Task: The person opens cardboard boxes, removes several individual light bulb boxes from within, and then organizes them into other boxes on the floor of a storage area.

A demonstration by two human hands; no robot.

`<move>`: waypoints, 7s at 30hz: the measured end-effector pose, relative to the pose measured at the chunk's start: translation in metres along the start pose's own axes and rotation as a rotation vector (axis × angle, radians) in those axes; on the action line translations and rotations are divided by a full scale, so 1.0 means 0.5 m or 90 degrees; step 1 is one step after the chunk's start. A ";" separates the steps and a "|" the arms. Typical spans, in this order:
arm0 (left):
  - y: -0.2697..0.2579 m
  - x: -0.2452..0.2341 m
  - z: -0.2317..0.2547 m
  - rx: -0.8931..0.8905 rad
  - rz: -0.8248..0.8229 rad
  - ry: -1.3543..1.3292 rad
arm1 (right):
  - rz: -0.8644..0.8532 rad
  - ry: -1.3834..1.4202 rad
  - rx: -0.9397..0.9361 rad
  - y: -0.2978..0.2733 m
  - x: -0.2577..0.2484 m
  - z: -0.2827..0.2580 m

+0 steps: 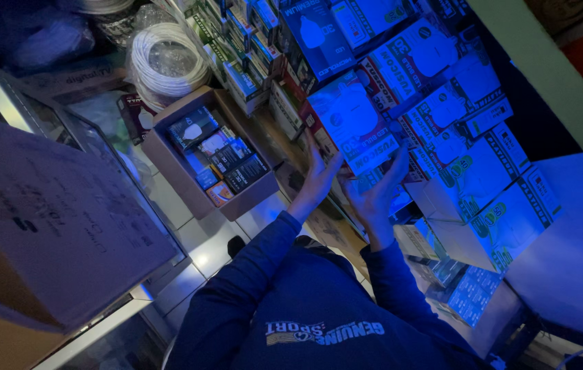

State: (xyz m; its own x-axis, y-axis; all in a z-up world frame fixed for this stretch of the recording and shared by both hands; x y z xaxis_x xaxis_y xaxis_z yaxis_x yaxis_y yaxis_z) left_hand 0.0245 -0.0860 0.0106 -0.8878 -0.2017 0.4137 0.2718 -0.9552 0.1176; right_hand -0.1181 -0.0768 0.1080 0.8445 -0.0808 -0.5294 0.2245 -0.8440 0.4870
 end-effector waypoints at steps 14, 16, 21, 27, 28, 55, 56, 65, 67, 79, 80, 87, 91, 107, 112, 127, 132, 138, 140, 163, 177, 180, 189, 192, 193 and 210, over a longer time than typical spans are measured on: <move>0.002 -0.001 -0.011 0.002 -0.030 0.097 | -0.004 -0.020 -0.013 -0.012 0.019 0.024; -0.002 -0.001 0.004 0.009 -0.024 0.116 | 0.004 -0.005 -0.013 -0.008 0.017 0.019; -0.002 0.010 0.010 -0.017 -0.031 -0.030 | 0.014 0.109 0.033 0.003 0.008 -0.006; -0.014 0.000 -0.012 -0.042 -0.034 -0.053 | 0.032 0.118 0.042 0.017 -0.004 -0.036; -0.015 0.000 -0.012 -0.022 -0.034 -0.048 | 0.034 0.109 0.023 0.018 -0.007 -0.044; -0.032 -0.012 0.036 0.011 -0.060 0.152 | 0.092 0.035 -0.080 -0.018 -0.018 -0.104; -0.035 -0.015 0.043 0.033 -0.056 0.152 | 0.106 0.001 -0.118 -0.029 -0.024 -0.121; -0.094 -0.096 0.079 -0.017 0.049 0.181 | 0.069 0.237 -0.169 -0.069 0.056 -0.172; -0.113 -0.128 0.090 -0.018 0.069 0.218 | 0.008 0.211 -0.154 -0.072 0.090 -0.190; -0.226 -0.586 -0.253 -0.198 0.333 0.429 | -0.378 0.251 0.024 -0.126 0.460 -0.102; -0.246 -0.625 -0.294 -0.244 0.357 0.431 | -0.403 0.249 0.043 -0.148 0.498 -0.070; -0.331 -0.801 -0.449 -0.348 0.516 0.402 | -0.500 0.241 0.121 -0.274 0.774 0.192; -0.320 -0.846 -0.490 -0.430 0.559 0.261 | -0.513 0.190 0.073 -0.300 0.904 0.295; -0.158 -0.910 -0.531 -0.505 0.516 0.091 | -0.556 -0.024 0.162 -0.272 1.112 0.443; -0.128 -0.914 -0.530 -0.356 0.467 0.080 | -0.515 -0.064 0.179 -0.275 1.128 0.463; -0.176 -0.925 -0.592 -0.356 0.488 0.041 | -0.573 -0.121 0.231 -0.284 1.151 0.494; -0.182 -0.922 -0.572 -0.467 0.496 0.138 | -0.517 -0.084 0.243 -0.290 1.144 0.505; -0.183 -0.921 -0.579 -0.436 0.522 0.061 | -0.503 -0.042 0.270 -0.293 1.139 0.525; -0.183 -0.928 -0.582 -0.451 0.553 0.059 | -0.485 -0.015 0.258 -0.304 1.133 0.509; -0.111 -0.810 -0.123 -0.196 0.725 0.281 | -0.187 0.432 0.280 -0.178 0.867 0.060; -0.143 -0.796 -0.033 0.068 0.699 0.241 | -0.072 0.368 -0.050 -0.090 0.677 -0.191; -0.159 -0.802 -0.034 0.116 0.678 0.320 | -0.057 0.396 -0.064 -0.088 0.660 -0.212; -0.134 -0.784 -0.034 0.156 0.619 -0.335 | -0.022 0.290 -0.181 -0.079 0.596 -0.248; -0.114 -0.778 0.003 0.176 0.580 -0.361 | -0.072 0.210 -0.213 -0.059 0.589 -0.254; -0.105 -0.779 0.012 0.185 0.569 -0.370 | -0.093 0.210 -0.220 -0.046 0.589 -0.255; -0.077 -0.831 -0.038 0.173 0.596 -0.328 | -0.297 0.215 -0.165 -0.003 0.715 -0.153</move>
State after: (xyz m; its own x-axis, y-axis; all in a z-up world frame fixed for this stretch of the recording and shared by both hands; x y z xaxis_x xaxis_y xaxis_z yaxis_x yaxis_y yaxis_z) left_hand 0.3760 0.0304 -0.1830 -0.0438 -0.6463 0.7618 0.8847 -0.3793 -0.2709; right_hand 0.2208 -0.0638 -0.0287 0.7266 0.4721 -0.4991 0.6810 -0.5909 0.4325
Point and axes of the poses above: each hand's wrist, its own y-axis towards the middle knuckle, its own x-axis out of the palm, z = x × y, the point moved 9 cm from there along y, towards the middle knuckle, and after that the axes turned 8 degrees about y, right-handed, at the moved point
